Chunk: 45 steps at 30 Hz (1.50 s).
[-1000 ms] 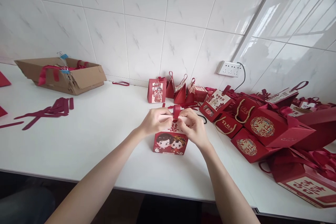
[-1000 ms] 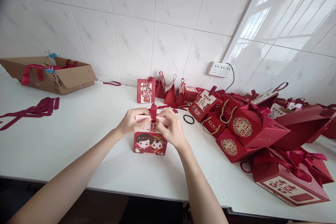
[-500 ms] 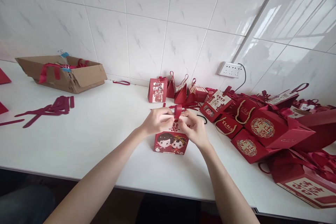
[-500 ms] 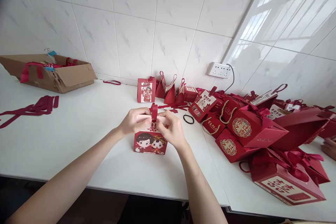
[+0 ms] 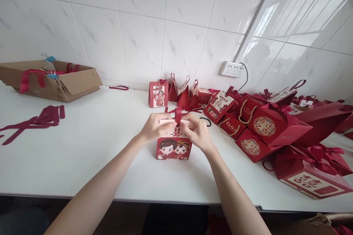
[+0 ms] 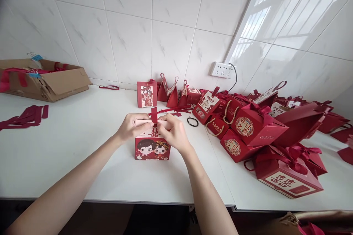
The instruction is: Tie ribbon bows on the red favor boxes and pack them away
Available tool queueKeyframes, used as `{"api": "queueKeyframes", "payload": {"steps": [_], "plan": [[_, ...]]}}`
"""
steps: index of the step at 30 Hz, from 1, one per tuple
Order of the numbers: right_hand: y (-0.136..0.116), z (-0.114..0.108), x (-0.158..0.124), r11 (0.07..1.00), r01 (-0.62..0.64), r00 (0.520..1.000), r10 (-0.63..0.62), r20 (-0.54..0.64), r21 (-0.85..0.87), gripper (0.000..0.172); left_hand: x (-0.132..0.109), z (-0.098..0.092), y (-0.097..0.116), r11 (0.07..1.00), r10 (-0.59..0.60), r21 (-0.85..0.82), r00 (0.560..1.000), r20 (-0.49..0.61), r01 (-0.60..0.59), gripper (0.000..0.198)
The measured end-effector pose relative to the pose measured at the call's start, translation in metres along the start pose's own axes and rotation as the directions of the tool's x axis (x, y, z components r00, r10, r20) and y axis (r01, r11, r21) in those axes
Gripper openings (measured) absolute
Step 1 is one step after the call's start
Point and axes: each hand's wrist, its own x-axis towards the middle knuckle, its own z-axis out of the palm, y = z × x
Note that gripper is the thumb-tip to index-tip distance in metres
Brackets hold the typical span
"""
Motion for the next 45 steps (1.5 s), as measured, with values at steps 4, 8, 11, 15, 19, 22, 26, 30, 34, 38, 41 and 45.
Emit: {"api": "queueKeyframes", "payload": {"steps": [4,8,11,15,19,22,26,30,34,38,41,45], "plan": [[-0.001,0.001,-0.001,0.999,-0.009,1.0,0.009,0.008,0.031,0.013,0.0,0.002,-0.002,0.998,0.062,-0.018,0.998,0.011,-0.062,0.016],[0.001,0.0,-0.002,1.0,0.011,1.0,-0.011,0.007,0.027,0.012,0.0,0.003,-0.004,0.997,0.068,-0.034,0.997,0.032,-0.067,0.016],[0.0,-0.002,-0.001,1.0,0.017,1.0,-0.017,0.025,0.019,0.014,0.0,0.002,-0.002,0.999,0.047,-0.019,0.999,0.017,-0.046,0.017],[-0.002,-0.004,-0.001,1.0,0.0,0.998,-0.002,0.056,0.029,0.019,-0.001,0.001,0.001,1.0,0.018,-0.006,1.0,0.018,-0.017,0.02],[0.001,0.001,-0.003,0.997,-0.016,1.0,0.016,0.011,0.08,0.017,0.0,0.001,-0.001,0.999,0.02,-0.033,0.999,0.028,-0.019,0.019],[0.007,0.005,-0.003,0.974,-0.061,0.997,0.069,-0.029,0.218,0.045,0.004,0.0,-0.006,0.991,-0.04,-0.129,0.996,-0.077,0.03,0.02],[0.009,0.0,0.0,0.925,-0.254,0.96,0.205,0.19,0.284,0.045,0.012,-0.004,-0.014,0.867,-0.335,-0.458,0.911,-0.242,0.197,0.021],[0.006,-0.007,0.003,0.809,-0.482,0.848,0.333,0.413,0.337,0.029,0.015,-0.008,-0.017,0.68,-0.544,-0.644,0.83,-0.122,0.35,0.031],[0.008,-0.002,0.003,0.603,-0.616,0.787,0.438,0.434,0.507,0.03,0.017,-0.011,-0.017,0.505,-0.517,-0.81,0.856,-0.007,0.299,0.05],[0.016,0.013,0.004,0.363,-0.606,0.776,0.464,0.427,0.708,0.033,0.017,-0.008,-0.015,0.522,-0.494,-0.832,0.862,-0.112,0.19,0.041],[0.022,0.021,0.002,0.247,-0.593,0.772,0.445,0.454,0.766,0.031,0.015,0.0,-0.013,0.64,-0.345,-0.742,0.937,-0.047,0.199,0.042],[0.025,0.024,-0.001,0.209,-0.601,0.763,0.437,0.476,0.771,0.031,0.012,0.005,-0.01,0.722,-0.267,-0.65,0.962,0.055,0.238,0.049]]}}
